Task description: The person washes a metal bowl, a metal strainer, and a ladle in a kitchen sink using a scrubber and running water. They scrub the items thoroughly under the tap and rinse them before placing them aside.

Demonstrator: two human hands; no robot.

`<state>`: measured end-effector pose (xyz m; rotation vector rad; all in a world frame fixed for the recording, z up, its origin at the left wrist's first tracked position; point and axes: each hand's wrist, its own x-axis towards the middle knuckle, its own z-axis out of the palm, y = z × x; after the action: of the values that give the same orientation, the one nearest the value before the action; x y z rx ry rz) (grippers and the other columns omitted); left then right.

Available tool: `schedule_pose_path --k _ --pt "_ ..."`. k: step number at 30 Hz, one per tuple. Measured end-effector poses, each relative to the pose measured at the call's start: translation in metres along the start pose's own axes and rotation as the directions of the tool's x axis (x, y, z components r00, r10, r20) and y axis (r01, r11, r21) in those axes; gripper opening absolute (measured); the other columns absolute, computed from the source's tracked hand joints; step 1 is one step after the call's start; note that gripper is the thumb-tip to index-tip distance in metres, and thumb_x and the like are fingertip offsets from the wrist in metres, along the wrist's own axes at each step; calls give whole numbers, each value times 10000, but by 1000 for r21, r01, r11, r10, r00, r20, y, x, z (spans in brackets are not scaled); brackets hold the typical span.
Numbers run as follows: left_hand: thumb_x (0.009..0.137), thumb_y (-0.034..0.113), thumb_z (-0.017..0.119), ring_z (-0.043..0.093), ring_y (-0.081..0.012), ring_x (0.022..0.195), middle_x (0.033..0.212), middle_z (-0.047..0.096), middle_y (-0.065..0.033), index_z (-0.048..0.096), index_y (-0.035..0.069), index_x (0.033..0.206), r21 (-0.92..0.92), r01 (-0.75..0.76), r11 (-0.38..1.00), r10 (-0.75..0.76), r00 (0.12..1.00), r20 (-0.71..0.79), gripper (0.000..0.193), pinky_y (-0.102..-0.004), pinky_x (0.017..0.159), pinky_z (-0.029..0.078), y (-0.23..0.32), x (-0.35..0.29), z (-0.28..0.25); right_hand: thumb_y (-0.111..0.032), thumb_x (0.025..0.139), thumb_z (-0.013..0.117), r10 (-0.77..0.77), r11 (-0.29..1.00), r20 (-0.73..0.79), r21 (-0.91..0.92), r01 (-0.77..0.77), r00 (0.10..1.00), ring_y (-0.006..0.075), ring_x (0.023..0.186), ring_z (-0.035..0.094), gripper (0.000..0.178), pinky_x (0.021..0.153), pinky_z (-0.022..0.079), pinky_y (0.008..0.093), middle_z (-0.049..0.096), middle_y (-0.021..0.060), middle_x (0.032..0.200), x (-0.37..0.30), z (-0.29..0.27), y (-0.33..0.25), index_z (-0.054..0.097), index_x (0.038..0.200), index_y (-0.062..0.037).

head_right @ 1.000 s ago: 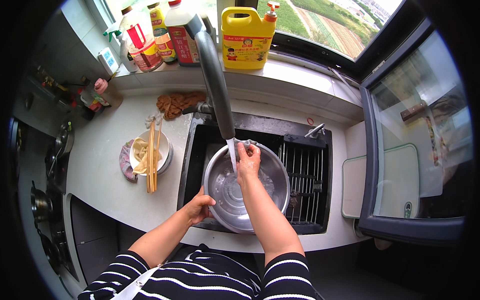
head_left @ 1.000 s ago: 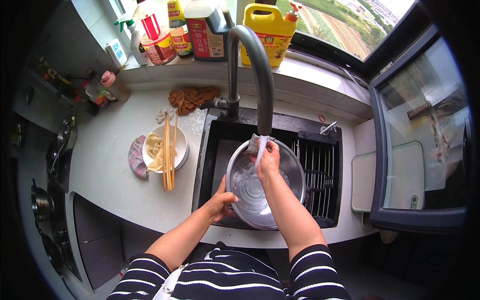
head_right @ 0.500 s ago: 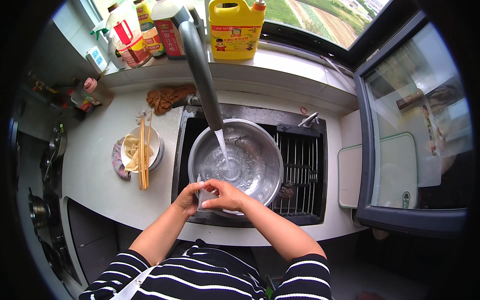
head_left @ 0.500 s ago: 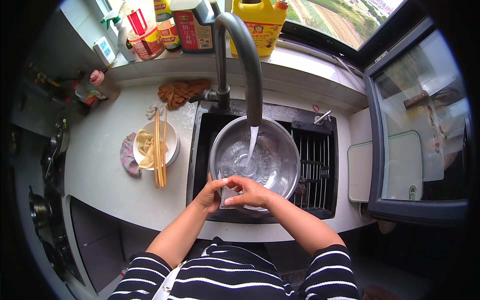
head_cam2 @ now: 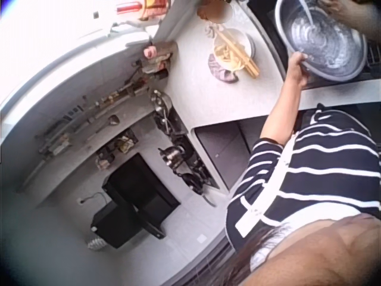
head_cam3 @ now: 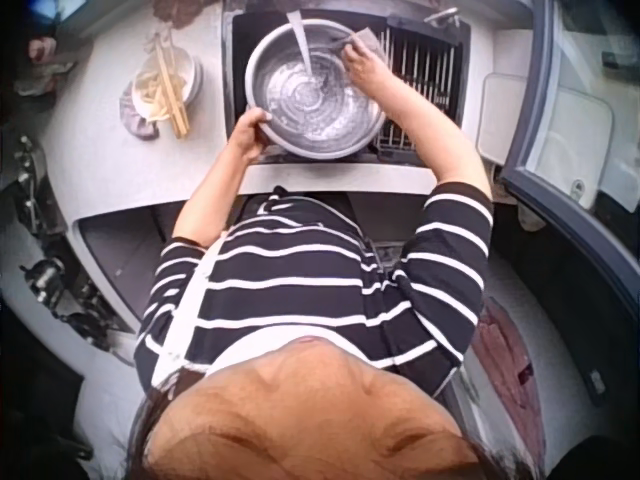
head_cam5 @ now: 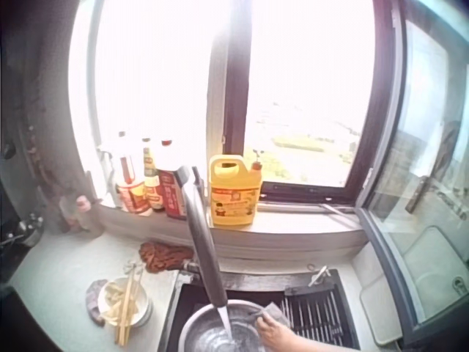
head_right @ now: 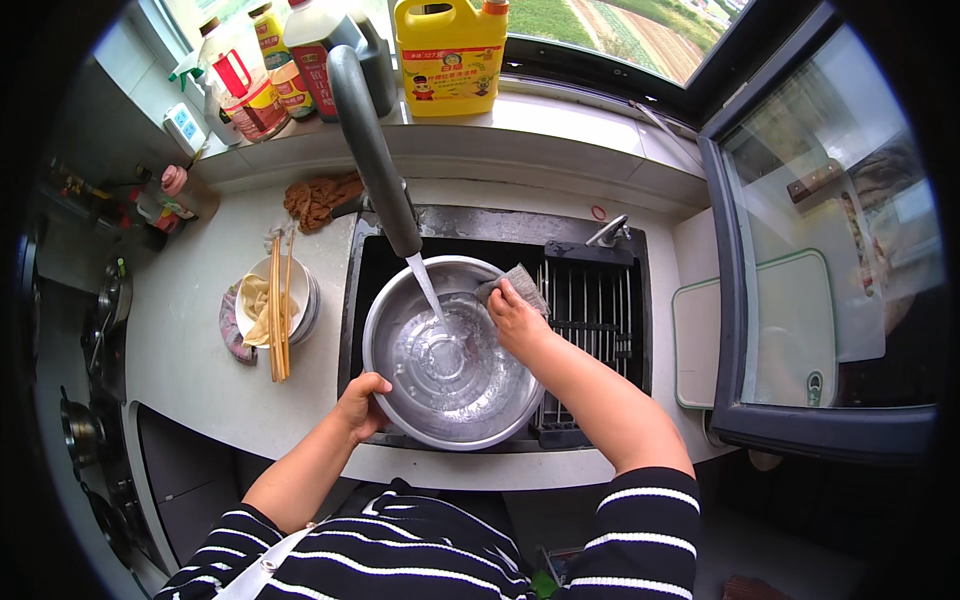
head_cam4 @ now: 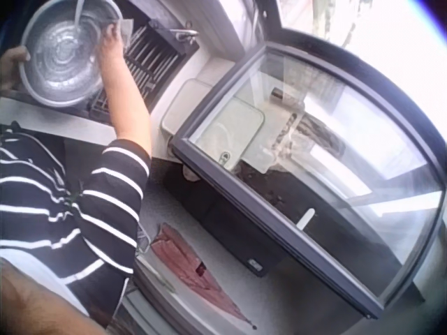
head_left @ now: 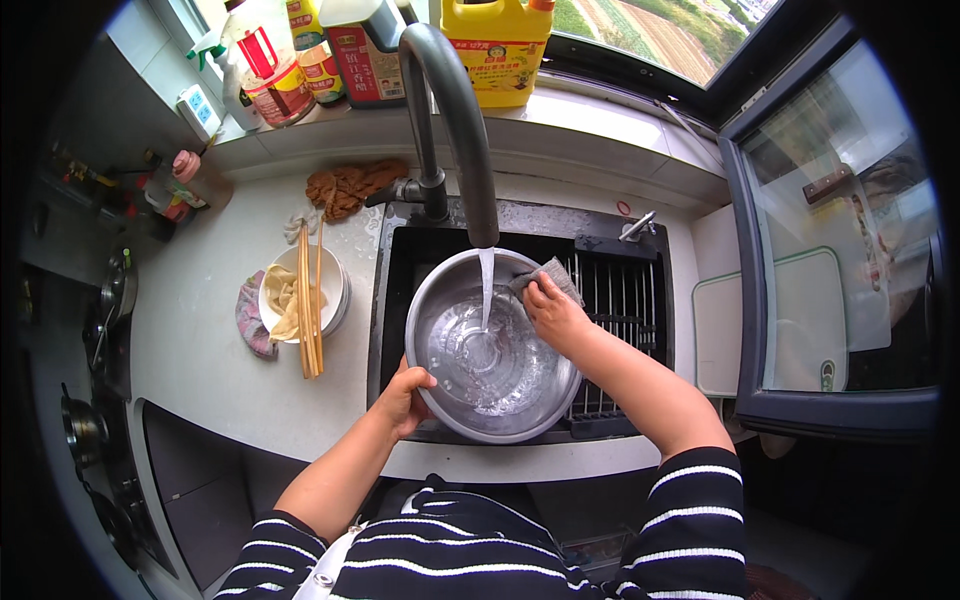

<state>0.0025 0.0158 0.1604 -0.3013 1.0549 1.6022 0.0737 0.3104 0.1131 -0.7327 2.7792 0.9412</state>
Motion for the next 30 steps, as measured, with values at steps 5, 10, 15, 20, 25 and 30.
schedule_pose_path --k 5,10,15,20,25,30 --pt "624 129 520 487 -299 1087 1240 414 -111 269 189 1351 53 -49 997 49 999 9 772 -538 775 492 -6 -1 -6 -232 809 549 -87 966 275 257 14 957 302 1163 429 287 905 370 485 573 78 1147 5 0 -28 684 1028 -105" --pt "634 103 515 515 -269 1051 1166 480 -103 311 173 1336 -132 -39 990 39 999 -3 735 -458 849 478 -19 7 -12 -128 826 514 -139 608 338 771 -189 931 331 965 589 214 784 506 413 540 177 1087 -2 -45 -57 616 1003 -64" --pt "619 98 517 532 -260 1014 1108 501 -96 346 134 1286 -47 11 999 -10 1000 21 690 -428 834 478 -31 11 -14 -10 664 602 60 -101 45 994 -39 997 348 930 559 279 815 460 404 562 146 965 36 -74 -104 590 938 -60" --pt "618 150 510 565 -315 997 1069 562 -146 457 31 1186 10 106 994 -105 992 -64 583 -497 871 465 -28 -12 -3 -80 778 534 477 170 104 963 -208 873 318 942 565 158 752 492 426 553 117 942 83 -62 -86 580 929 -81" --pt "628 202 513 565 -356 1015 1115 553 -199 447 -31 1204 -106 96 990 -103 992 -69 625 -552 887 447 -18 -18 5 -83 760 567 383 580 282 668 -467 880 281 943 576 186 740 512 384 567 83 989 55 -24 -55 585 945 -91" --pt "655 216 504 562 -373 1018 1128 536 -199 404 -23 1238 -124 52 991 -66 991 -112 639 -569 859 469 -16 -14 16 -25 651 666 -436 514 584 786 -342 685 208 798 602 360 663 492 299 619 94 928 22 -24 -66 591 1000 -71"
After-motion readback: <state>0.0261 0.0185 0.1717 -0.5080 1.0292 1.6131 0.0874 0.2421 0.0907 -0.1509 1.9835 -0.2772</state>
